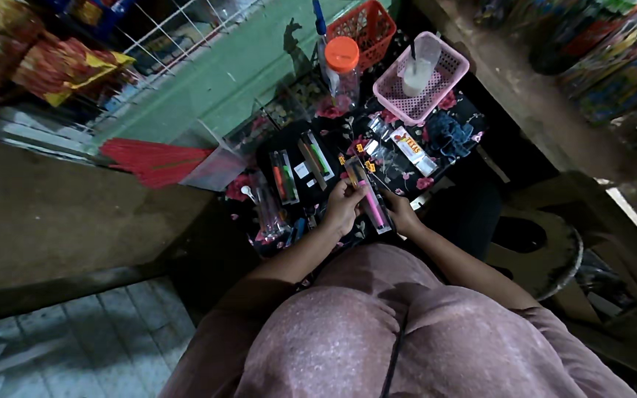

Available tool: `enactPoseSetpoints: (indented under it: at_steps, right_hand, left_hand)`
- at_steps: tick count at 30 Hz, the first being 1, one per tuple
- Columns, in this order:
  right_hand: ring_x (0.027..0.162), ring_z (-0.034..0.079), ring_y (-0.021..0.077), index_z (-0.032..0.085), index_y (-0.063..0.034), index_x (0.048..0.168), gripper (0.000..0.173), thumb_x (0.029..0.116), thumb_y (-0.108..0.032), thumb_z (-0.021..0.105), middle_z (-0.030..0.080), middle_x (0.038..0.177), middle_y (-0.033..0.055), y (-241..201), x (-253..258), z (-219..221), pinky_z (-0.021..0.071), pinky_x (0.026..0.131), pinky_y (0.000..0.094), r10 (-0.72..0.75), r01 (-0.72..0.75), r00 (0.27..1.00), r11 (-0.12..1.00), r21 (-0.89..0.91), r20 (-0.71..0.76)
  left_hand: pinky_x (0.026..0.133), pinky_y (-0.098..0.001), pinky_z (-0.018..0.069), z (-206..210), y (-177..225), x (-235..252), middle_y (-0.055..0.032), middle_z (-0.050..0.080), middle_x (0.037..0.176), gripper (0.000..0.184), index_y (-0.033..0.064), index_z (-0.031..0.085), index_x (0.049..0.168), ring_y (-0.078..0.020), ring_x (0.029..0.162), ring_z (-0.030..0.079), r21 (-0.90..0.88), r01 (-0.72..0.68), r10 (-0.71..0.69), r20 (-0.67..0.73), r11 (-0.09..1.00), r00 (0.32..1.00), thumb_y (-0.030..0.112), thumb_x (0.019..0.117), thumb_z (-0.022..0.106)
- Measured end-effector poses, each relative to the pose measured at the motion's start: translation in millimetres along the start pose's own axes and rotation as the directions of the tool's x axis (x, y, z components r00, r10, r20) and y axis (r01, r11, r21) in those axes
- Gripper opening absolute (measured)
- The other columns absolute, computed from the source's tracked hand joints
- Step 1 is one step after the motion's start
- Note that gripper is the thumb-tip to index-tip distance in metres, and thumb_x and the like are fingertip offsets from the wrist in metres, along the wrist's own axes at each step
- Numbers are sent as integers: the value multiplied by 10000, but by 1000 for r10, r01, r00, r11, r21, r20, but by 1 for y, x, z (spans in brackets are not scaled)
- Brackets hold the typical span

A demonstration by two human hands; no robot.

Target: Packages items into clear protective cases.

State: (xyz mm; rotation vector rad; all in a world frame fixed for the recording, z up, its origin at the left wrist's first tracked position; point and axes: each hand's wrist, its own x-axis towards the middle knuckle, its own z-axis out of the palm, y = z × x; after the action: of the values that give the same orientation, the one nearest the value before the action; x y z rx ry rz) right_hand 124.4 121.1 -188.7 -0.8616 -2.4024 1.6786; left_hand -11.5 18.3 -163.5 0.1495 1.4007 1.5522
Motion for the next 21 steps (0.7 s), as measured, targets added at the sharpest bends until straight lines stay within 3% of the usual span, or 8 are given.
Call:
enactPoseSetpoints:
  at_steps: [4,7,9,11,13,16,19,21]
  right_hand:
    - [934,693,257,539,4,1401,434,1030,-218,585,694,1094,199,15,4,-4,561,877,473,76,-80,996,993,89,39]
    - [882,687,236,460,-24,1475,507,1042,-257,583,671,1110,193,12,1,-18,591,811,443,169,-164,986,959,233,-2]
    - [859,691,182,438,-15,1482,542,1022,-249,603,683,1092,156,5,2,-33,601,779,381,126,-106,990,959,262,-60]
    - [876,681,124,451,10,1453,547,986,-203,638,703,1092,122,-9,3,-48,578,786,316,27,-3,995,969,247,-95]
    - [902,671,89,461,7,1441,562,955,-160,687,691,1091,91,-23,4,-56,574,820,277,-47,62,997,963,262,-63]
    - [845,643,70,489,3,1404,576,895,-109,736,674,1022,66,-37,6,-56,559,788,262,-118,109,993,969,222,28]
    - [771,619,67,513,5,1379,562,873,-85,742,655,949,61,-40,7,-46,550,731,258,-132,123,991,975,187,34]
    - [776,631,63,505,15,1384,562,874,-55,730,662,957,64,-41,4,-38,560,733,249,-117,123,992,968,219,-41]
  left_hand:
    - [791,-354,583,-12,2,8,-103,617,1109,330,26,505,1315,-163,922,651,84,-67,66,15,994,998,84,1009,612]
    - [859,-343,563,-29,15,9,-142,643,1138,424,-27,504,1397,-159,954,649,398,-226,182,146,889,972,80,1001,612]
    - [966,-449,534,-36,32,4,-181,661,1252,472,14,526,1444,-245,1084,664,713,-317,173,269,626,948,115,994,626]
    - [1028,-579,478,-34,51,-3,-206,590,1399,517,92,504,1506,-359,1226,612,863,-391,99,380,321,920,132,1000,604]
    - [1057,-594,439,-31,61,-10,-228,616,1327,504,88,547,1475,-391,1203,606,853,-509,85,502,110,860,86,975,615]
    - [1162,-724,193,-23,74,-17,-162,676,1226,439,93,637,1380,-380,1229,597,788,-609,49,614,-91,788,38,944,628]
    - [1117,-809,108,-22,80,-19,-113,694,1158,373,119,705,1282,-372,1206,600,729,-657,95,680,-192,727,26,928,629]
    - [1080,-849,98,-27,79,-19,-139,669,1226,362,139,726,1259,-423,1289,535,732,-653,256,680,-194,687,44,915,661]
